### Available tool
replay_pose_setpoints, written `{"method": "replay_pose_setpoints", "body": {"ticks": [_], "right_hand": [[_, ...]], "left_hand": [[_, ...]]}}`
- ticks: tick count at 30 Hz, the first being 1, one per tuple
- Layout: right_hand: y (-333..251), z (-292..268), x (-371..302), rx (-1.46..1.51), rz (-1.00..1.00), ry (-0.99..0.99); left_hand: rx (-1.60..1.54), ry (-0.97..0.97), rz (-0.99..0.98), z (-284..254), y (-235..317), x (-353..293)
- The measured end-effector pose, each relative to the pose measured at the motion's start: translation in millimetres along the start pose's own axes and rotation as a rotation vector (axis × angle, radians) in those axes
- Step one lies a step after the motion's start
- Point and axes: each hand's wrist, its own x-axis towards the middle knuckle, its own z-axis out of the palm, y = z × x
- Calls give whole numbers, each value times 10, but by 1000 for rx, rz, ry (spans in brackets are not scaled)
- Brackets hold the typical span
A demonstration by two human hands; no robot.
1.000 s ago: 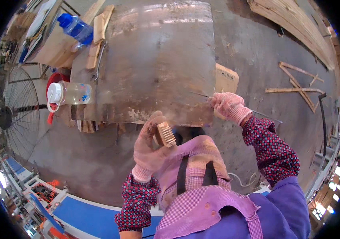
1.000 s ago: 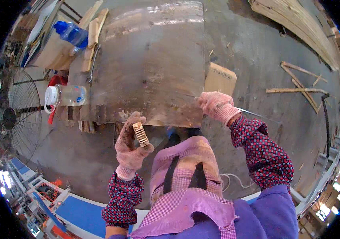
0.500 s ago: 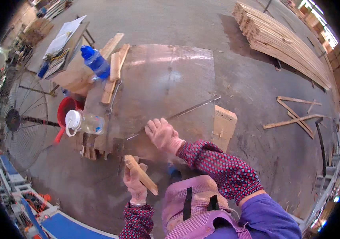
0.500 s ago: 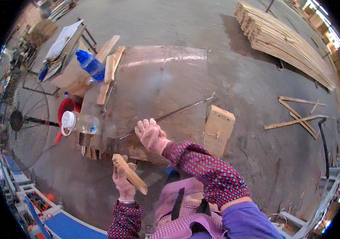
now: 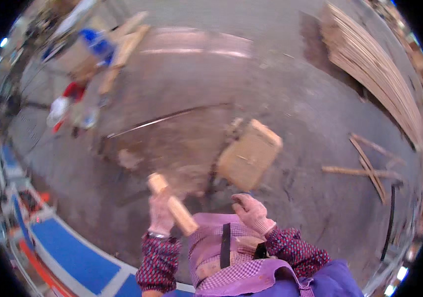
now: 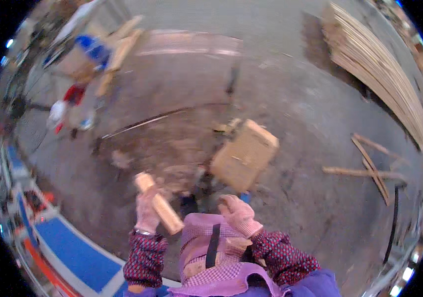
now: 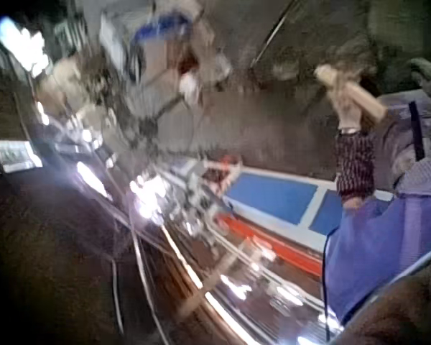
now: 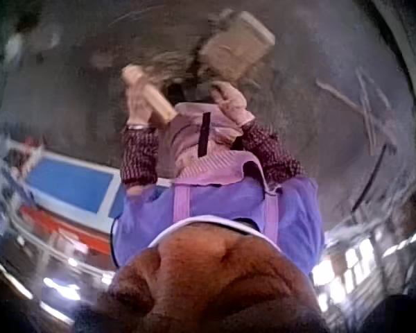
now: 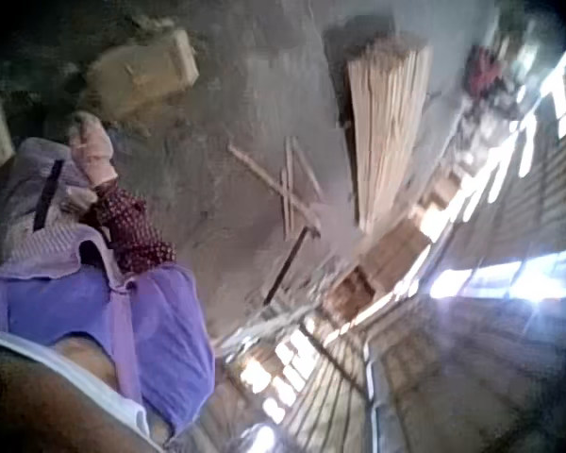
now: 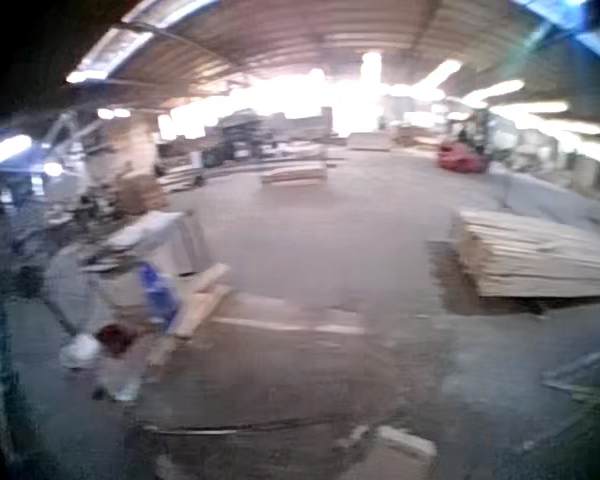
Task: The person picks up small wooden blocks from a stack, uses a metal file to smooth the edges, and then uses a hammer to fit them into a larger wooden structure. The person repeats this process for multiple blocks.
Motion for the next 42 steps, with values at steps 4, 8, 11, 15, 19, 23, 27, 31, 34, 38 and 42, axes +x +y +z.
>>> {"method": "replay_pose_setpoints", "body": {"ticks": [4,8,11,15,19,23,27,31,34,38,42], "right_hand": [[808,-365,17,-59,68,-21],[1435,-676,340,-13,246,-42],[1707,-584,748,61,247,-6],[1719,-207,1516,121,207,-85],[1798,254,2257,210,123,-82],[1711,466,2921,257,122,-228],[1577,637,3264,142,36,-248],[1693,406,3315,178,24,-204],[1886,82,3378,136,24,-191],[2048,-105,3536,100,-24,-164],[2177,54,3767,112,-175,-211]], "left_hand": [[749,172,524,417,-123,71],[1734,268,788,828,-179,378],[1900,177,1005,751,-230,536],[1482,211,785,583,-256,491],[1578,256,833,468,-272,487],[1484,237,672,805,-326,464],[2171,340,793,665,-197,328],[1036,410,549,685,-312,349],[1571,316,670,804,-308,405],[1651,446,555,997,-286,430],[1749,520,666,945,-403,423]]}}
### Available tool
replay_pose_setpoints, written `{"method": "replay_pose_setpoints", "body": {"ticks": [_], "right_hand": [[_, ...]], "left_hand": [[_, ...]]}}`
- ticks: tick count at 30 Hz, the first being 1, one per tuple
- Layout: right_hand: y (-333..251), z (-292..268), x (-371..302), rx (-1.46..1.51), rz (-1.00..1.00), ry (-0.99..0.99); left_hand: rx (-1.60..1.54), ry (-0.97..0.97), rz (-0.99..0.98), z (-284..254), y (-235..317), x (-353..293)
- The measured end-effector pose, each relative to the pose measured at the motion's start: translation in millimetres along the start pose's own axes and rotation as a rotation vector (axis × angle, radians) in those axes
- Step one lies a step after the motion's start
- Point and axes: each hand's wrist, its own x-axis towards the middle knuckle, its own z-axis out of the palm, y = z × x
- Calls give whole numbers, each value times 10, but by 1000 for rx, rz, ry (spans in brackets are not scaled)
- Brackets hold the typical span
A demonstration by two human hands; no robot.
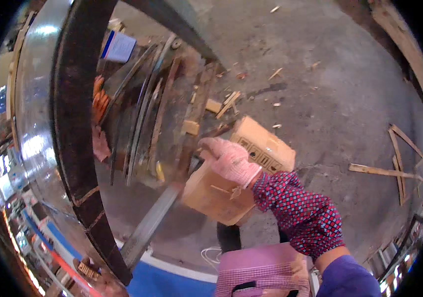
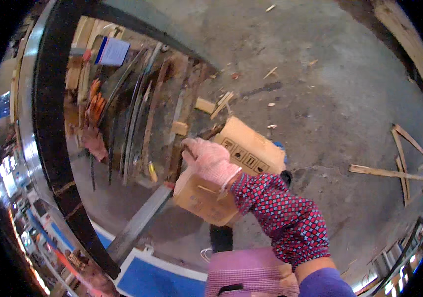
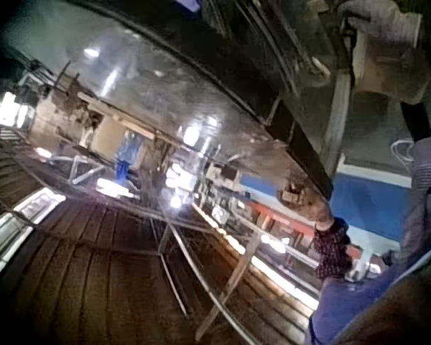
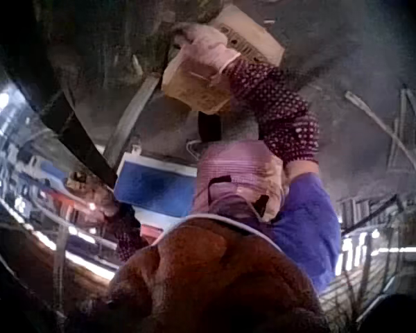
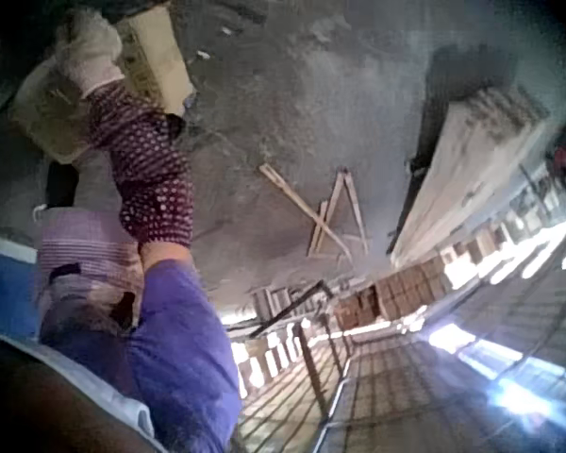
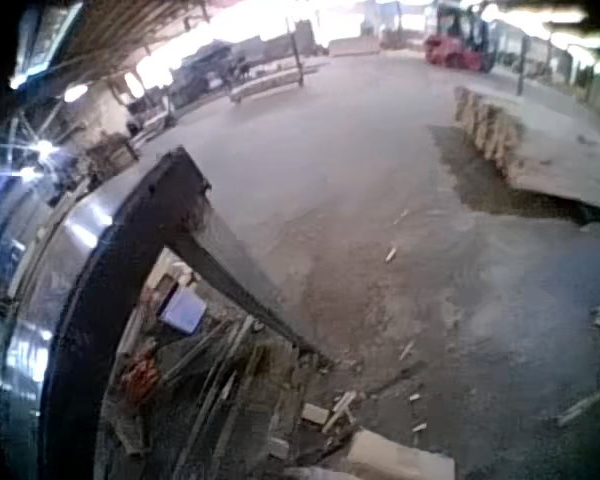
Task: The person picks up small wooden blocks from a stack, uses a metal file to smooth the edges, and then uses a hammer to fit them into a larger wooden structure. The person repeats this process for multiple blocks.
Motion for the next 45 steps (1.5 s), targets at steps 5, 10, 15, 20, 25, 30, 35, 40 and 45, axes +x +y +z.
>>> {"method": "replay_pose_setpoints", "body": {"ticks": [5,10,15,20,25,30,35,40,45], "right_hand": [[183,3,238,-50,-116,-108],[228,97,548,-196,-185,-175],[215,349,921,-218,-287,-68],[179,702,1253,-456,-439,-128],[117,1115,1600,-909,-634,-25],[466,1689,1964,-1867,-602,409],[73,1052,1831,-675,-727,-142],[452,174,1434,-281,-343,-304],[1576,-517,1522,-442,117,-460]], "left_hand": [[-257,132,-238,52,-200,-103],[-130,77,-195,-35,-234,-162],[-117,133,-275,-24,-179,-188],[-126,116,-350,-65,-159,-235],[-88,109,-266,-56,-164,-152],[-85,108,-307,66,21,-29],[-3,55,-390,-176,-434,-427],[-113,75,-301,-28,-75,-159],[-21,216,-295,59,-204,-210]]}}
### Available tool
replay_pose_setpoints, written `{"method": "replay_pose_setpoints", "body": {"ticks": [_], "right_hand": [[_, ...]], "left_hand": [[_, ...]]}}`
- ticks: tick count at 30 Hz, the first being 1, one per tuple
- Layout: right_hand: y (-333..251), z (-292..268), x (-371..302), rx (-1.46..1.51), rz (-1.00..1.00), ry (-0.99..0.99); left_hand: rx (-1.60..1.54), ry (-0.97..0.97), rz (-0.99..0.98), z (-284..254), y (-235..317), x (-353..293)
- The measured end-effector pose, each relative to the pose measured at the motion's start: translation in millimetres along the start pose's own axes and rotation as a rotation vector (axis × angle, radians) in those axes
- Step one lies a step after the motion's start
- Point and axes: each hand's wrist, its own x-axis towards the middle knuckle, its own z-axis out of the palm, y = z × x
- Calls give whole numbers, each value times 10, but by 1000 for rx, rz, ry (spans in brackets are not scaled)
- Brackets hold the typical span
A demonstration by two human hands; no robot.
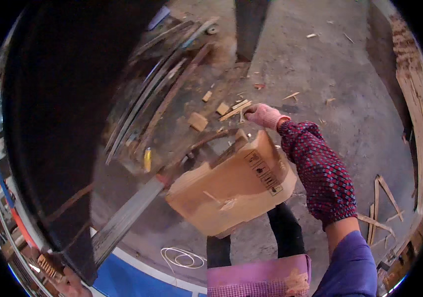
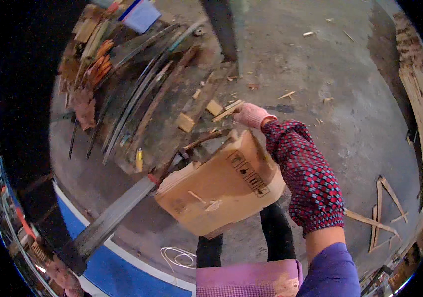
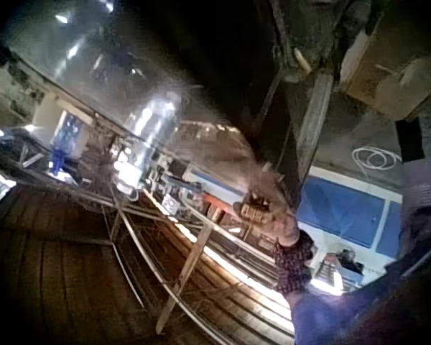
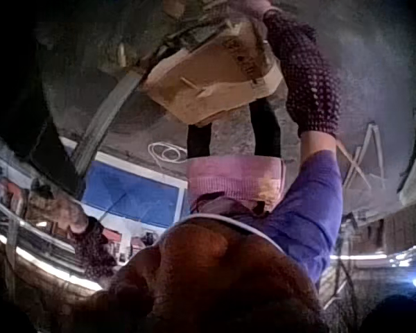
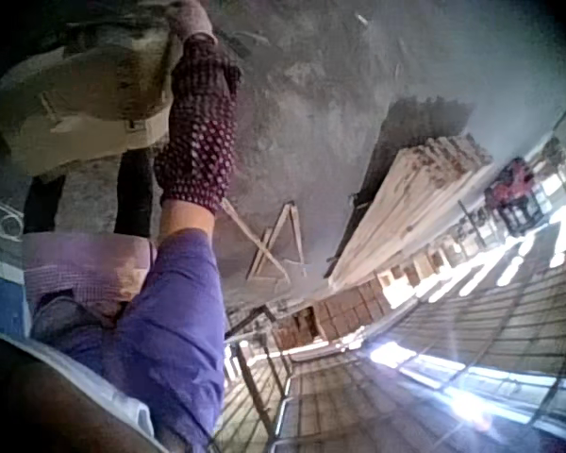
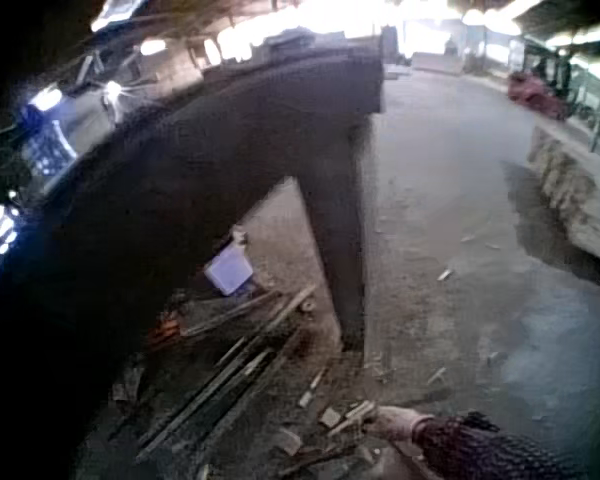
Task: The person picks up small wooden blocks from a stack, uses a metal file to smooth the edges, and then uses a hammer to fit them into a larger wooden structure. The person repeats this process for multiple blocks.
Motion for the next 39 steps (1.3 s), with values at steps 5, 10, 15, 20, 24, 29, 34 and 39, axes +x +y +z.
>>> {"method": "replay_pose_setpoints", "body": {"ticks": [5,10,15,20,24,29,34,39], "right_hand": [[530,492,492,-268,-16,-139],[541,1020,1256,-477,-496,-173],[746,1713,1832,-398,-989,-37],[404,2355,1992,-628,-712,-333],[412,2613,2106,-551,-707,-266],[495,2246,1741,-387,-759,-19],[583,740,832,-397,-509,-32],[1102,-162,-622,-148,60,110]], "left_hand": [[117,-29,18,387,288,-37],[201,-34,0,692,466,-16],[228,-68,-31,1007,520,97],[253,-84,-81,1069,561,195],[238,-104,-84,1159,566,262],[209,-142,-51,1186,671,274],[183,-149,4,1043,747,192],[95,-115,87,712,914,155]]}}
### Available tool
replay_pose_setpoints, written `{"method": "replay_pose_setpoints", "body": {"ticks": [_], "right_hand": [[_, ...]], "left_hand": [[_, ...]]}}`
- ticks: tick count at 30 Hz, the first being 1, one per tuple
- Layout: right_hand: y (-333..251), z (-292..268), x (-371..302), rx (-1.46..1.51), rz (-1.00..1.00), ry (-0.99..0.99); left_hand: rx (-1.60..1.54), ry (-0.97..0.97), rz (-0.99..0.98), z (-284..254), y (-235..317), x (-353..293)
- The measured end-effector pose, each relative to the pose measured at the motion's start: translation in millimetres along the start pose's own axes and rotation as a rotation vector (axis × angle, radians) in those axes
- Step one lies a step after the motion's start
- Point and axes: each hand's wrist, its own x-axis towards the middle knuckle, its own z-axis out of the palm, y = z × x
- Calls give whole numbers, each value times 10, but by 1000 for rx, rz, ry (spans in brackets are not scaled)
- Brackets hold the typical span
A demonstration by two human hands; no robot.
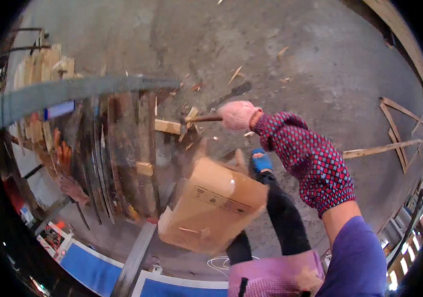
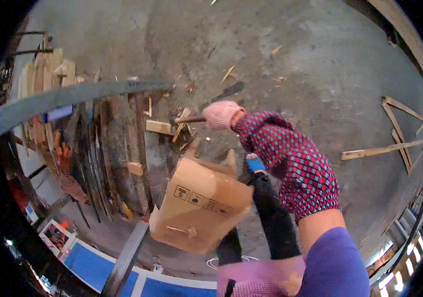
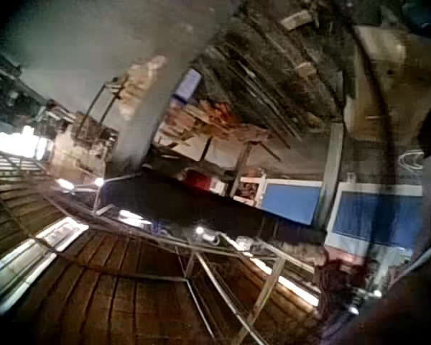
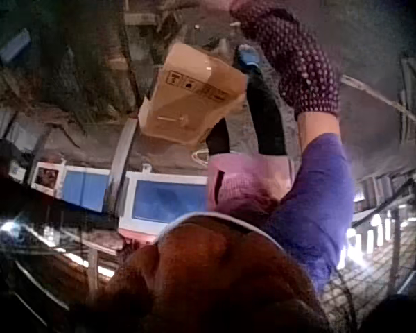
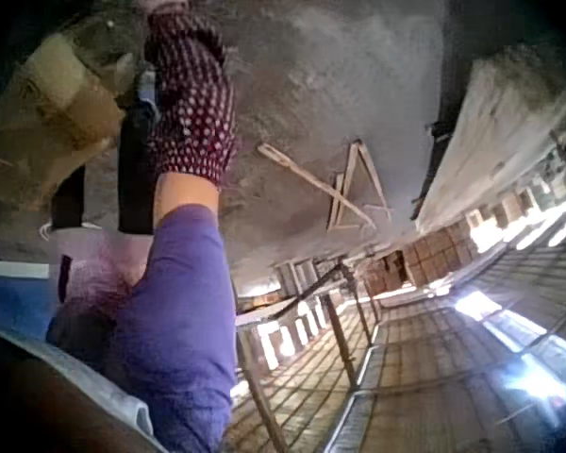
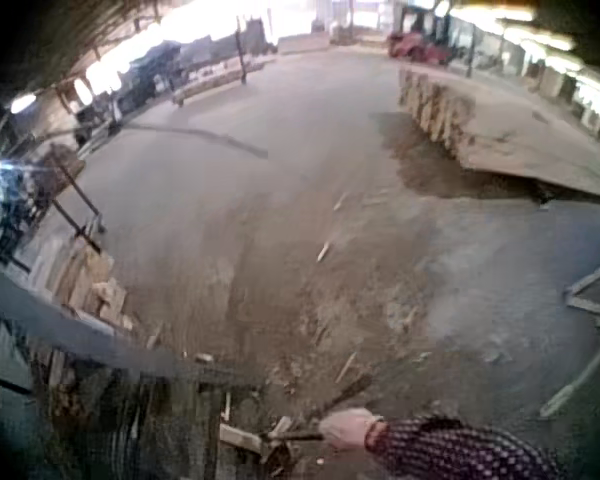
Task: The person picks up small wooden blocks from a stack, uses a metal file to smooth the edges, and then uses a hammer to fit them into a larger wooden structure. The person repeats this process for multiple blocks.
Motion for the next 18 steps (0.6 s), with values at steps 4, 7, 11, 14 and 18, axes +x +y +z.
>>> {"method": "replay_pose_setpoints", "body": {"ticks": [4,7,11,14,18], "right_hand": [[423,-340,-1302,255,307,164],[622,-611,-2673,294,223,475],[-48,-1427,-4443,526,445,549],[-195,-1717,-5401,655,556,441],[114,-2425,-5509,1567,346,655]], "left_hand": [[-64,-21,24,-254,262,52],[-187,-24,91,-459,886,13],[-573,-141,111,-244,1876,-125],[-856,-514,134,167,3152,-240],[-1122,-932,50,-58,4488,-411]]}}
